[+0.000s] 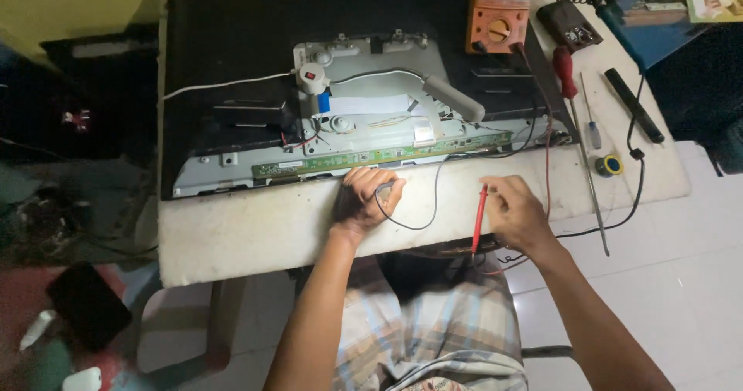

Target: Testing and repairing a television circuit board using a multimeter and a soldering iron.

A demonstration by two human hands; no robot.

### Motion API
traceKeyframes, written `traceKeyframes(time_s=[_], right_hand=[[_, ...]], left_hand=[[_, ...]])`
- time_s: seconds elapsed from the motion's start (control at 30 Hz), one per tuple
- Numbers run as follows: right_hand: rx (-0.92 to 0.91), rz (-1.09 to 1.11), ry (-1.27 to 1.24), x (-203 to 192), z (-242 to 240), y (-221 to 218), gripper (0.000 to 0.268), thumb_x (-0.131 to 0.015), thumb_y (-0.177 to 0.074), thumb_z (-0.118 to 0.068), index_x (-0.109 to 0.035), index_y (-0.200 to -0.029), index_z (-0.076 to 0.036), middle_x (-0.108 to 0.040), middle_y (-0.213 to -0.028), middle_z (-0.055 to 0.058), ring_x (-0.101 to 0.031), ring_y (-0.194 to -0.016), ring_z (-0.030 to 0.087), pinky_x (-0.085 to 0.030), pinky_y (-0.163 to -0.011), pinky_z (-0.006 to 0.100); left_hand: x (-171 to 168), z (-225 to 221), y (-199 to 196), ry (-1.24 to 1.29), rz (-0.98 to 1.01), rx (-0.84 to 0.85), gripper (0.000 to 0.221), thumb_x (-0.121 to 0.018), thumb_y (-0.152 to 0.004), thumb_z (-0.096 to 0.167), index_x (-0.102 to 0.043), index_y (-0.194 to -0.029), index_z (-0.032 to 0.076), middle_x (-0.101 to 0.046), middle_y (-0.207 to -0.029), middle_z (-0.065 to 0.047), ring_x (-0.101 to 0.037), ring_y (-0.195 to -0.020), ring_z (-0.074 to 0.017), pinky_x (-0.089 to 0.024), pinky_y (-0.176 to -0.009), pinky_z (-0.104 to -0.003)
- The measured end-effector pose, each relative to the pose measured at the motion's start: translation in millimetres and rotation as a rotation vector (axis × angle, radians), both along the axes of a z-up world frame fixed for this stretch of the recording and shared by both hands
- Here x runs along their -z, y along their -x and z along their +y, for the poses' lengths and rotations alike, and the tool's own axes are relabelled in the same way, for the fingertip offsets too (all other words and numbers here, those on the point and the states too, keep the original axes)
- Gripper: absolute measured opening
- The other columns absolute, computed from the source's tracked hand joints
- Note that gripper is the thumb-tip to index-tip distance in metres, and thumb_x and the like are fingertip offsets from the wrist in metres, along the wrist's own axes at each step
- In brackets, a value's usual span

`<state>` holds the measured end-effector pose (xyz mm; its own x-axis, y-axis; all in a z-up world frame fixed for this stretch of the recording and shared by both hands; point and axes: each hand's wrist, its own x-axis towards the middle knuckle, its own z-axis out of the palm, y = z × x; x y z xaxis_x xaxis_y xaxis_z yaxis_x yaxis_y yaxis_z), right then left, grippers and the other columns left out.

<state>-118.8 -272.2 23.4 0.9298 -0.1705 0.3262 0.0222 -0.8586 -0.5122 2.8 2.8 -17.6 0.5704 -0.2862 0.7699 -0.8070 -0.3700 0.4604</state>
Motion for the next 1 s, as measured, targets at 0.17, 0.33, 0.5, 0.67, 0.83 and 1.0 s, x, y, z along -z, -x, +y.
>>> traceKeyframes(time_s=[0.17,0.33,0.5,0.67,0.83,1.0], right_hand=[[-0.282,0.084,0.204,15.5,-19.1,16.6,0.038,-0.066,-0.079,0.005,-0.073,-0.11,-0.015,-0.059,-0.115,0.01,-0.072,-0.095,0.034,-0.058,-0.091,0.043],[-0.331,-0.173,0.288,24.6,-43.2,6.5,0.02,-0.067,-0.094,-0.013,-0.071,-0.113,-0.016,-0.063,-0.124,0.004,-0.07,-0.11,0.022,-0.057,-0.098,0.033],[-0.288,-0.444,-0.158,-7.5,-25.8,-21.6,0.013,-0.048,-0.103,0.0,-0.054,-0.115,-0.001,-0.065,-0.122,0.019,-0.07,-0.105,0.032,-0.058,-0.094,0.04],[-0.055,-0.314,-1.175,-21.3,-10.1,-58.0,0.007,-0.045,-0.104,-0.018,-0.049,-0.109,-0.016,-0.068,-0.124,0.013,-0.075,-0.099,0.022,-0.064,-0.09,0.031],[-0.059,-0.162,-1.426,-17.4,-16.4,-84.6,0.011,-0.048,-0.103,-0.029,-0.056,-0.108,-0.023,-0.072,-0.131,0.006,-0.073,-0.107,0.018,-0.057,-0.093,0.03],[-0.026,-0.154,-1.276,-9.8,-16.1,-97.8,0.013,-0.049,-0.104,-0.024,-0.054,-0.114,-0.018,-0.069,-0.116,0.006,-0.073,-0.103,0.018,-0.061,-0.097,0.031]], left_hand=[[0.1,-0.3,1.4,0.006,-0.016,0.002,0.011,-0.073,-0.092,0.022,-0.063,-0.088,0.02,-0.061,-0.069,0.002,-0.064,-0.063,-0.021,-0.049,-0.068,-0.029],[-0.9,0.0,2.2,-0.002,-0.006,-0.007,0.013,-0.075,-0.09,0.022,-0.064,-0.087,0.019,-0.062,-0.068,0.003,-0.065,-0.063,-0.0205,-0.05,-0.069,-0.029],[-4.3,-0.3,1.8,0.027,0.004,-0.002,0.013,-0.075,-0.089,0.021,-0.063,-0.086,0.018,-0.062,-0.068,0.001,-0.064,-0.062,-0.0215,-0.049,-0.068,-0.028],[-4.1,-1.8,1.8,0.057,-0.052,-0.001,0.015,-0.076,-0.09,0.018,-0.061,-0.088,0.018,-0.063,-0.07,0.0,-0.063,-0.06,-0.0228,-0.048,-0.067,-0.03],[0.5,-1.8,-1.7,0.02,-0.002,-0.014,0.014,-0.073,-0.092,0.025,-0.062,-0.086,0.019,-0.06,-0.068,0.002,-0.064,-0.062,-0.0213,-0.048,-0.067,-0.029],[1.2,-1.6,-1.0,0.022,0.021,-0.033,0.013,-0.073,-0.092,0.025,-0.062,-0.086,0.019,-0.061,-0.068,0.001,-0.065,-0.063,-0.0213,-0.049,-0.067,-0.029]])
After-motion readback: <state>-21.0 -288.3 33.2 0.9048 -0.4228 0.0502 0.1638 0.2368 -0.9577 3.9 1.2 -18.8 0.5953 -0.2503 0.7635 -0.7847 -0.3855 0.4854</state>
